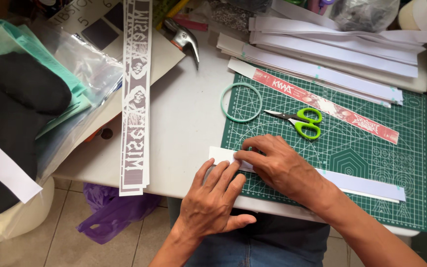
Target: The person aligns and tapes long white paper strips on a green cutting mat, then cuts a green plastic ring with scissors and places small pieces of tape on the strips. The person handles printed paper strips and stacks them on the mat.
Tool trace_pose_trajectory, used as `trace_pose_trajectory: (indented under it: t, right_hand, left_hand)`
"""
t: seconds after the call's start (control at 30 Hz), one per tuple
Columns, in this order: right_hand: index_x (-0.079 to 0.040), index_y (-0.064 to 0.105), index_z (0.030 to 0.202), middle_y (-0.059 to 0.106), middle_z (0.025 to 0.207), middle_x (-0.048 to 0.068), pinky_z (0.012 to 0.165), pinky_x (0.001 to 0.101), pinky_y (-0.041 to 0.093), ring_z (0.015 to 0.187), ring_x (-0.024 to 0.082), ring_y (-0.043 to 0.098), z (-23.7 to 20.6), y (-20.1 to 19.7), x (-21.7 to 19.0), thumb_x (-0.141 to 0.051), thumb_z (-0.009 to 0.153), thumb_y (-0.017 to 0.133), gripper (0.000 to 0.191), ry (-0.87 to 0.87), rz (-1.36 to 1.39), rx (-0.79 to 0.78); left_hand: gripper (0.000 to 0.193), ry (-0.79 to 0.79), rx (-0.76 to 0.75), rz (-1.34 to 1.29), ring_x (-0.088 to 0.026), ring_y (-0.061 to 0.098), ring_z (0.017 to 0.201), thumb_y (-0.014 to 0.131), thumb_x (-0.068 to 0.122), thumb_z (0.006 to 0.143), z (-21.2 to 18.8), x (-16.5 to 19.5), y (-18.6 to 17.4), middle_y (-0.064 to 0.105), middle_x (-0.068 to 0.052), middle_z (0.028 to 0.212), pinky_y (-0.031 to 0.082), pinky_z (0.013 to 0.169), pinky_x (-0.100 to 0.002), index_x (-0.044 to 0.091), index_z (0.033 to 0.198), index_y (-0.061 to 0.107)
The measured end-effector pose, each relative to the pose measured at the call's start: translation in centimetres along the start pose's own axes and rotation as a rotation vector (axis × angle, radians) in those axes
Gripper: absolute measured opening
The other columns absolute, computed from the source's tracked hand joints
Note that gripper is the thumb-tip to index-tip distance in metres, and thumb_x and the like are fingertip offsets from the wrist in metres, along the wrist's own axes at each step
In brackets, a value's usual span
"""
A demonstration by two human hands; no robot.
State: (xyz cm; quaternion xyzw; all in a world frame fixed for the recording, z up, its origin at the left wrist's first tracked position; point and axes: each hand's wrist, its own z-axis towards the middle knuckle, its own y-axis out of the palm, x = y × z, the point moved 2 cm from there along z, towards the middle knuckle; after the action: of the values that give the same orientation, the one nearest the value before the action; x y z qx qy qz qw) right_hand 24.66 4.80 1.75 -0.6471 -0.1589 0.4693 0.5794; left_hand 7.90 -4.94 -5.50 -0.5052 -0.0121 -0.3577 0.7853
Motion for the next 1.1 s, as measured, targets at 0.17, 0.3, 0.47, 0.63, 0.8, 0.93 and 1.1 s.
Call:
trace_pose_trajectory:
  t: [0.17,0.3,0.47,0.63,0.8,0.93,1.1]
  right_hand:
    - [-0.007,0.071,0.119,0.065,0.114,0.009,0.089,0.0396,0.050,0.103,0.027,0.063,-0.3,0.2,0.0,-0.007,0.087,0.071,0.032,0.034,0.089,0.025]
    - [-0.008,0.070,0.118,0.066,0.113,0.009,0.091,0.0407,0.050,0.104,0.027,0.063,0.0,0.7,0.0,-0.006,0.090,0.070,0.028,0.031,0.093,0.046]
    - [-0.006,0.066,0.123,0.066,0.114,0.011,0.095,0.0432,0.049,0.109,0.029,0.064,0.4,0.9,0.1,0.000,0.086,0.066,0.038,0.004,0.115,0.062]
    - [-0.004,0.066,0.128,0.068,0.118,0.013,0.097,0.0434,0.050,0.110,0.032,0.065,-4.0,0.2,-0.4,0.004,0.087,0.063,0.041,0.093,0.108,0.395]
    - [-0.007,0.069,0.118,0.073,0.104,0.009,0.088,0.0383,0.055,0.094,0.026,0.072,-13.1,3.6,-3.2,0.000,0.087,0.066,0.033,0.370,0.247,0.560]
    - [-0.008,0.072,0.116,0.077,0.099,0.006,0.080,0.0368,0.052,0.083,0.022,0.073,-18.5,7.3,-5.7,-0.001,0.081,0.069,0.036,0.346,0.360,0.395]
    - [-0.004,0.074,0.112,0.078,0.104,0.008,0.083,0.0348,0.053,0.093,0.022,0.075,-21.3,8.6,-7.0,-0.002,0.088,0.070,0.025,0.454,0.480,0.468]
  left_hand:
    - [0.083,-0.009,0.003,-0.017,-0.034,0.058,0.130,0.038,0.076,0.097,0.0,-0.4,-0.4,0.063,-0.017,0.135,0.037,0.118,-0.055,0.001,0.122,0.062]
    - [0.079,-0.003,-0.021,0.009,-0.034,0.056,0.130,0.040,0.073,0.097,-0.1,-0.9,-0.6,0.062,-0.017,0.135,0.035,0.119,-0.056,0.001,0.123,0.060]
    - [0.074,-0.025,-0.021,-0.008,-0.034,0.056,0.130,0.041,0.069,0.098,0.3,-1.5,-1.1,0.061,-0.016,0.138,0.033,0.119,-0.055,0.002,0.126,0.056]
    - [0.074,-0.032,-0.009,-0.037,-0.035,0.056,0.128,0.041,0.066,0.099,1.1,-1.8,-1.9,0.063,-0.015,0.136,0.031,0.119,-0.056,0.000,0.129,0.054]
    - [0.077,-0.095,-0.011,-0.075,-0.035,0.061,0.121,0.040,0.067,0.097,1.3,-2.5,-2.2,0.066,-0.017,0.120,0.031,0.118,-0.055,0.000,0.131,0.055]
    - [0.074,-0.136,-0.024,-0.063,-0.037,0.061,0.114,0.036,0.066,0.099,2.1,-3.1,-3.0,0.066,-0.020,0.114,0.031,0.118,-0.054,0.002,0.130,0.056]
    - [0.079,-0.132,0.085,-0.128,-0.043,0.056,0.123,0.022,0.067,0.106,2.2,-0.6,-4.5,0.064,-0.024,0.124,0.038,0.112,-0.049,0.002,0.134,0.058]
